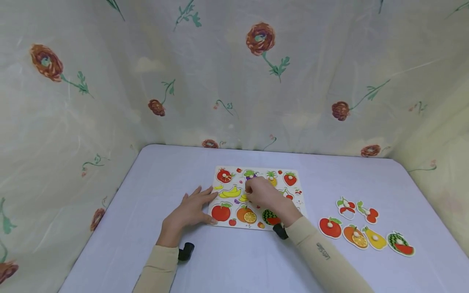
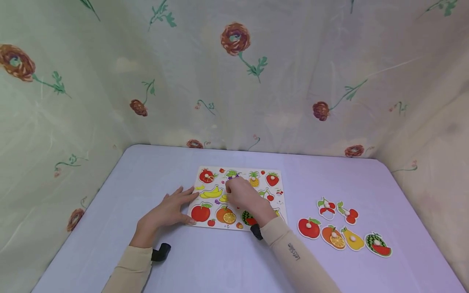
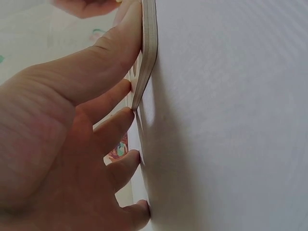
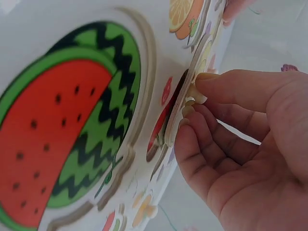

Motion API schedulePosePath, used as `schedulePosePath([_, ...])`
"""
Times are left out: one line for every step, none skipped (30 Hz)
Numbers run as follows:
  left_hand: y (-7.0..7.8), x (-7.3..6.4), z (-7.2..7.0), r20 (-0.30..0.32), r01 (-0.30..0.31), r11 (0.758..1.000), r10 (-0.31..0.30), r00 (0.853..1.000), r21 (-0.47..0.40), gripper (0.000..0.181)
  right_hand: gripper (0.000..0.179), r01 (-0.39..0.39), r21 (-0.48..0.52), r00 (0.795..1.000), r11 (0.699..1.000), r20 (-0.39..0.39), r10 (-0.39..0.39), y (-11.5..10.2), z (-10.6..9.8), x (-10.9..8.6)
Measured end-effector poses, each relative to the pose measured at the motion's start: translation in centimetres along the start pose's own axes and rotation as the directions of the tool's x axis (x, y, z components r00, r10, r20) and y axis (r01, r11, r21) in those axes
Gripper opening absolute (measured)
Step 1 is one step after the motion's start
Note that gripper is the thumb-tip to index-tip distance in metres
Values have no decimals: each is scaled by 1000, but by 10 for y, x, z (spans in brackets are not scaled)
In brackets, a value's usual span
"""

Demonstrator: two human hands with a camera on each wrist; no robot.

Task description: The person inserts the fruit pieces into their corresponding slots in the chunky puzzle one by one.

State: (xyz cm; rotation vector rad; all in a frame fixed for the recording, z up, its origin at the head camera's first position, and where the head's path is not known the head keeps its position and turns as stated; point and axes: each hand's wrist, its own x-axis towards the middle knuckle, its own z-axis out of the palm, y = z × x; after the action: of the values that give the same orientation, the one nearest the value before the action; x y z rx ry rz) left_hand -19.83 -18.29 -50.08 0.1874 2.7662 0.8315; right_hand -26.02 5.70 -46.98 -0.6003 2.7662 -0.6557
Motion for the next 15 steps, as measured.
schedulePosePath([0,0,0,1,0,1000,0,1000,0,86,8,2,-3,1000,1000,1,-2,-1,0,1])
schedulePosePath([0,0,0,2,-2,1000,2,1000,0,86,9,5,-2,1000,1000,1,-5,-2,0,1])
schedulePosePath([0,0,0,4,-1,1000,1,1000,0,86,9,7,2,1000,1000,1,-7,-3,0,2])
schedulePosePath([-1,0,-1,6,1,1000,-1,1000,1,86,10,13,-2,1000,1000,-1,-13,-4,1,3])
schedulePosePath([-1,0,-1,10,3,1000,-3,1000,3,86,11,22,-7,1000,1000,-3,-22,-5,1,4])
schedulePosePath([-1,0,-1,11,4,1000,-4,1000,5,86,12,32,-16,999,999,-6,-32,-6,1,5])
schedulePosePath([-1,0,-1,13,5,1000,-5,1000,6,86,12,38,-21,999,999,-8,-38,-8,2,5])
schedulePosePath([-1,0,-1,14,4,1000,-4,1000,5,86,13,42,-23,999,999,-10,-43,-9,2,6])
schedulePosePath([-1,0,-2,17,7,1000,-7,1000,8,86,13,46,-25,999,999,-12,-46,-10,2,7])
schedulePosePath([-1,0,-2,18,5,1000,-5,1000,11,86,13,53,-29,998,998,-14,-53,-12,2,8])
schedulePosePath([-1,0,-2,19,4,1000,-4,1000,12,86,13,55,-29,998,998,-14,-55,-13,2,9])
schedulePosePath([-1,0,-2,18,2,1000,-2,1000,11,86,13,56,-25,998,998,-14,-57,-14,3,10])
schedulePosePath([-1,0,-2,19,2,1000,-3,1000,13,86,12,56,-17,998,998,-15,-57,-15,3,11])
schedulePosePath([-1,0,-2,20,2,1000,-2,1000,15,87,12,59,-13,998,998,-14,-59,-17,3,12])
schedulePosePath([0,0,-2,21,2,1000,-3,1000,16,87,12,62,-9,998,998,-14,-62,-17,3,13])
